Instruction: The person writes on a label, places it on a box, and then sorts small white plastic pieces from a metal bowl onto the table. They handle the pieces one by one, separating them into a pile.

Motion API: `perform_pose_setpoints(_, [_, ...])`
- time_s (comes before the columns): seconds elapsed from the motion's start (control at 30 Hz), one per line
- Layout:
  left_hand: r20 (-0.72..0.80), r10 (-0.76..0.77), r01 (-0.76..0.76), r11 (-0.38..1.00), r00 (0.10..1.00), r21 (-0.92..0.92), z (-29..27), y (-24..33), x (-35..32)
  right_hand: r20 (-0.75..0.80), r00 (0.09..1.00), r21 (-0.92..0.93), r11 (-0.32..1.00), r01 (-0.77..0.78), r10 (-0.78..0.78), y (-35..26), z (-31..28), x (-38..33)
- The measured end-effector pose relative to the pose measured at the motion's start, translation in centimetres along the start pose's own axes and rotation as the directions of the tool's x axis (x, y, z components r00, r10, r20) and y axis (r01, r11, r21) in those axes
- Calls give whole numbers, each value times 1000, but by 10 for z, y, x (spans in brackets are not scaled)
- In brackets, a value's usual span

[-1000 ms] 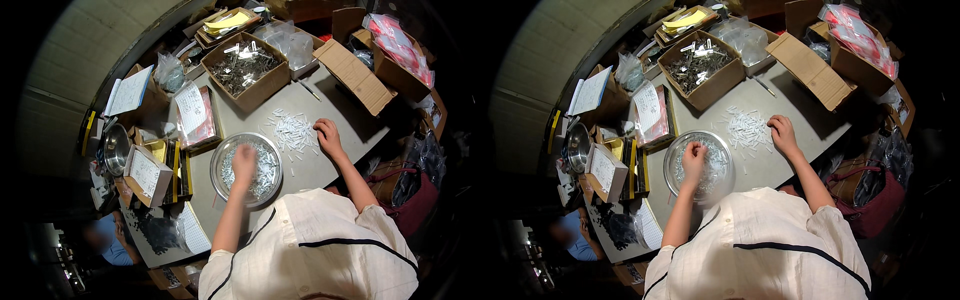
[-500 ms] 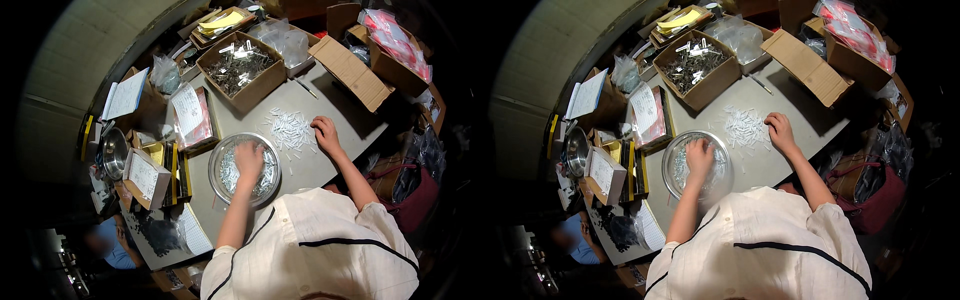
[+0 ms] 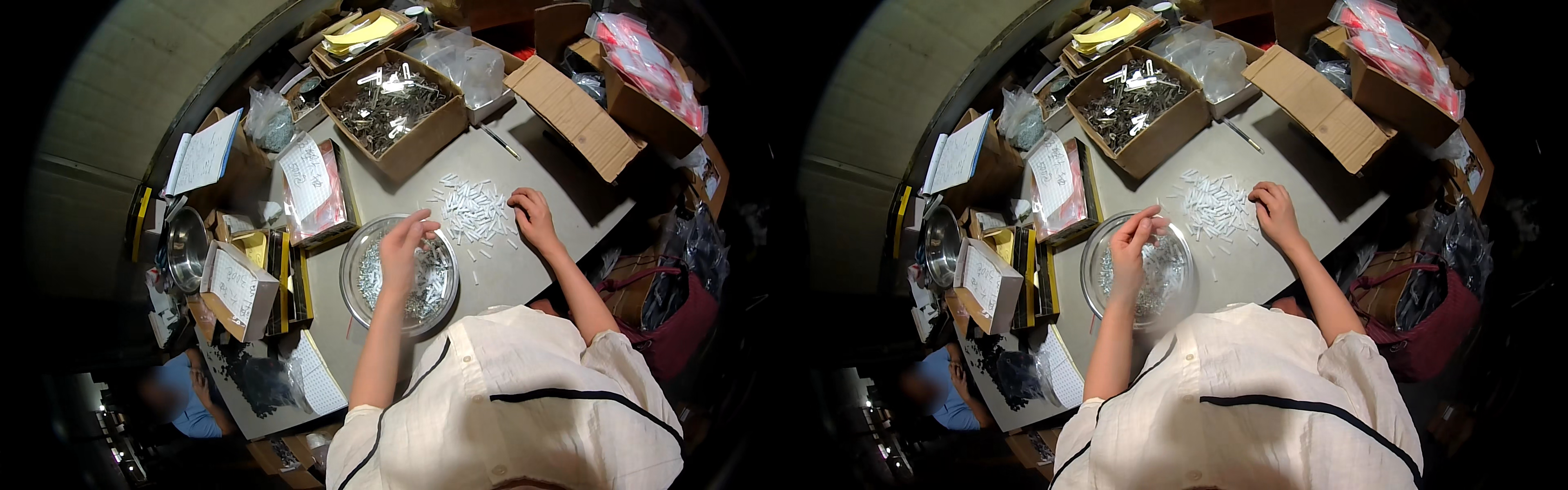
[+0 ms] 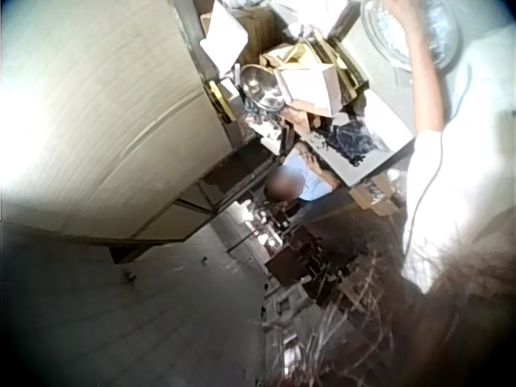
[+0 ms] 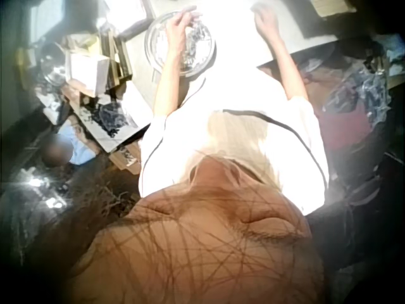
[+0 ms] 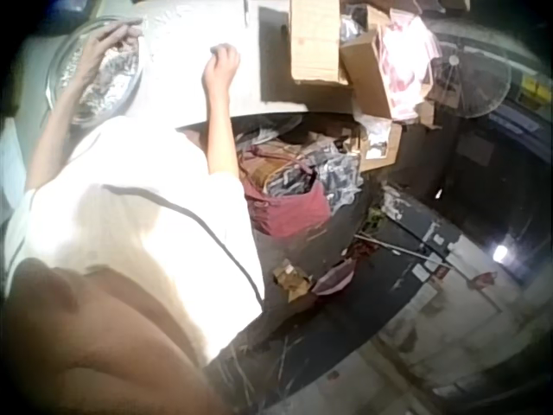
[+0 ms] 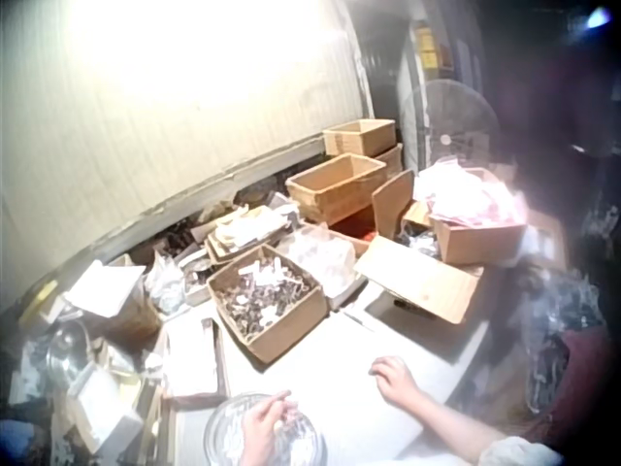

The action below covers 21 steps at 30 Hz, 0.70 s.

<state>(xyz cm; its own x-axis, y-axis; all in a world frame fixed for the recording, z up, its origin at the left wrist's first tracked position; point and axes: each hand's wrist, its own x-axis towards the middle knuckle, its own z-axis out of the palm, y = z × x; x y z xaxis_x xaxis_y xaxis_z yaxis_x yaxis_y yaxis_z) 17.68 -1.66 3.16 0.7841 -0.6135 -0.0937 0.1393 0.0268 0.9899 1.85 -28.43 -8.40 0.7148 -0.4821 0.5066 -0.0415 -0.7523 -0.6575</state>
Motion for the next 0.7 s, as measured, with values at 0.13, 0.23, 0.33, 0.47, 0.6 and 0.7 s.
perform_pose_setpoints(0.13, [-10,162,-104,677,987,728,-32,-38,-8,-8,1000,6,1000,0,0,-2,2,0])
perform_pose_setpoints(0.23, [203,323,-319,360,924,877,-35,-50,-23,12,1000,5,1000,-8,8,-1,0,1])
perform_pose_setpoints(0.33, [215,309,-318,337,927,886,-35,-56,-27,8,1000,14,1000,-21,21,-2,0,1])
perform_pose_setpoints(0.47, [183,268,-281,393,946,876,-42,-58,-28,8,1000,10,1000,-9,9,0,1,0])
perform_pose_setpoints(0.6, [90,336,-259,501,938,826,-51,-64,-29,1,1000,5,1000,-6,6,0,2,0])
perform_pose_setpoints(0.7, [-200,84,48,814,976,579,-57,-74,-31,20,1000,-4,1000,-6,7,0,1,0])
